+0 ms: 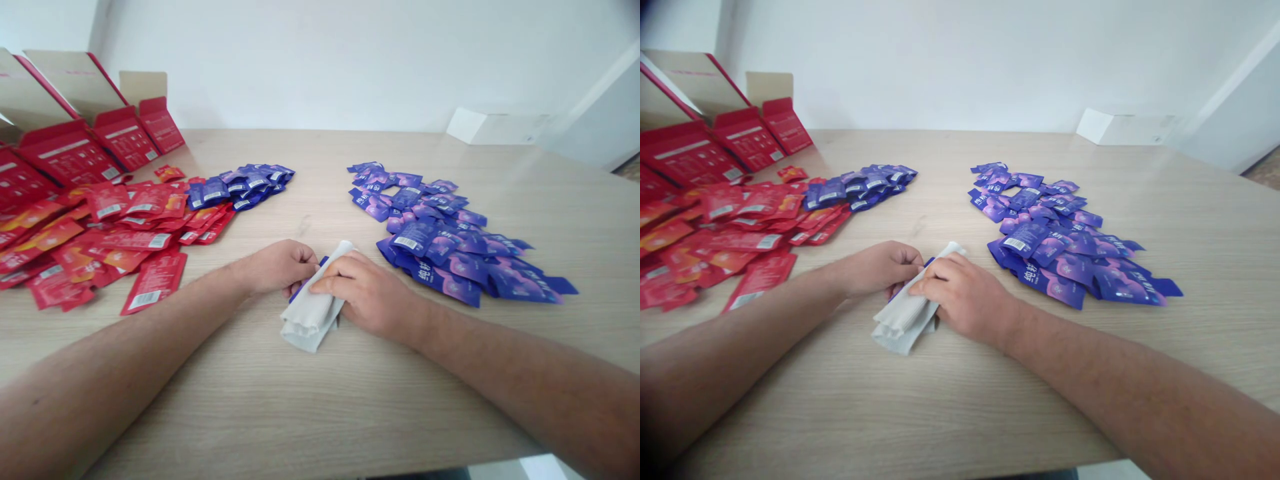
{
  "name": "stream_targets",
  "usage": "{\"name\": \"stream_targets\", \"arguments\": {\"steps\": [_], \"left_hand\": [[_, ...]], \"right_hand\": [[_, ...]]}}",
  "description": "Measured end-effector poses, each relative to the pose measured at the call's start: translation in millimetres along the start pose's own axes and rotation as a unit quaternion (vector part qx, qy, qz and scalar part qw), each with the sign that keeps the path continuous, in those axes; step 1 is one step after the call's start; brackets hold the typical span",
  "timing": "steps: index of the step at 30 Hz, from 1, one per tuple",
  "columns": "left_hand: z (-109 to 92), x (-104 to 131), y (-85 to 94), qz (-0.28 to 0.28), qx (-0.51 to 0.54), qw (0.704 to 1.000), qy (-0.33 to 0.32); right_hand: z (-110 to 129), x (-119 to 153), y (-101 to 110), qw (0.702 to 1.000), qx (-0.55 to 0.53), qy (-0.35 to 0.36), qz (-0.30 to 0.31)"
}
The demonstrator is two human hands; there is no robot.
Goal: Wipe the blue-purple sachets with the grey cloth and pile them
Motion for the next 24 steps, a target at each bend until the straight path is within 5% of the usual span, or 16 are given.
{"name": "stream_targets", "arguments": {"steps": [7, 12, 17, 24], "left_hand": [[-1.7, 1.1, -1.3, 0.012, 0.016, 1.0, 0.002], [0.3, -0.3, 0.2, 0.003, 0.006, 1.0, 0.006], [0.6, -0.5, -1.1, 0.009, 0.019, 1.0, -0.003], [1.4, -0.4, 0.4, 0.001, 0.011, 1.0, 0.008]], "right_hand": [[8.7, -0.9, -2.9, 0.998, -0.014, 0.051, 0.021], [-2.8, -0.3, 0.9, 1.0, 0.0, -0.013, -0.01], [8.5, -1.7, -3.5, 0.998, -0.016, 0.049, 0.021], [0.7, -0.9, 0.8, 1.0, -0.005, -0.002, -0.012]]}}
Point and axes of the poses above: each hand's wrist, its own x-axis away from the middle knuckle, its own y-axis out of the back of the hand, z = x × y, the point moved 6 cm from there along -x, towards the middle knuckle, and after that the axes turned 5 degrees about y, right-handed, at the moved point
